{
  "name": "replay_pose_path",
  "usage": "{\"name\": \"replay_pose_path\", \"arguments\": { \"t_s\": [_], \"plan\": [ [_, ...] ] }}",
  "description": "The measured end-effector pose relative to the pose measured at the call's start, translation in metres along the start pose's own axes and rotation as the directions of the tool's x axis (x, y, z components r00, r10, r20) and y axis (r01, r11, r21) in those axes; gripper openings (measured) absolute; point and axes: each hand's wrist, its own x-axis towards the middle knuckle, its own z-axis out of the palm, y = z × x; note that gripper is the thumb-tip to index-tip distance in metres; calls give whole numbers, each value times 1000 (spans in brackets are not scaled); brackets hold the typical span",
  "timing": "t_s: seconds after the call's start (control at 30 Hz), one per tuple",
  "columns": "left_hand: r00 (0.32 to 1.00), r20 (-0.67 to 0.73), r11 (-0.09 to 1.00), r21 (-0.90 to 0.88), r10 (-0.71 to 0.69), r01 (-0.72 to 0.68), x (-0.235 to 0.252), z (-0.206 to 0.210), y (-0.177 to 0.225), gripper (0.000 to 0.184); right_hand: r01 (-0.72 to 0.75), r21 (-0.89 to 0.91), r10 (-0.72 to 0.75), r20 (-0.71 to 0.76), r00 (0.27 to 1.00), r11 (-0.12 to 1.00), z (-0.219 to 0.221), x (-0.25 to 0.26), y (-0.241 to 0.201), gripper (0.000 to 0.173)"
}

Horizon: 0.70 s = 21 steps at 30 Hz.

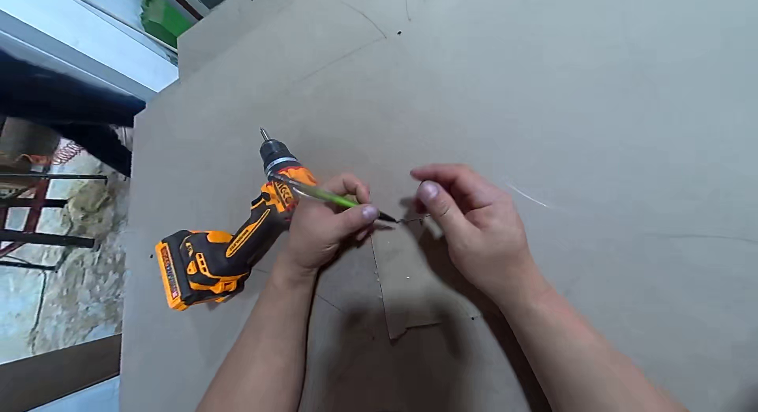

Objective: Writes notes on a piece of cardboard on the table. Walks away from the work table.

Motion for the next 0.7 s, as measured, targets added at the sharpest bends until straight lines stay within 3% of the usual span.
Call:
{"name": "replay_pose_path", "arguments": {
  "t_s": [0.13,0.2,0.3,0.4,0.47,0.7],
  "plan": [
    [996,70,998,38,47,-50,-8,-9,-1,13,106,-212,-96,60,994,971,4,-4,2,18],
    [988,143,996,42,66,-73,-8,-13,-1,25,220,-269,-207,76,975,938,5,-9,0,18],
    [977,212,992,110,36,-60,-3,-14,2,24,353,-200,-311,216,926,914,20,-27,-5,22],
    [984,177,988,155,-18,-10,-4,-12,4,23,367,-139,-254,501,827,920,45,-47,-3,33],
    [989,135,981,190,-52,25,-7,-11,6,18,355,-146,-197,613,765,923,52,-54,-2,35],
    [981,195,959,279,-2,-54,-4,-17,6,12,299,-145,-145,633,761,943,49,-51,-3,32]
  ]
}}
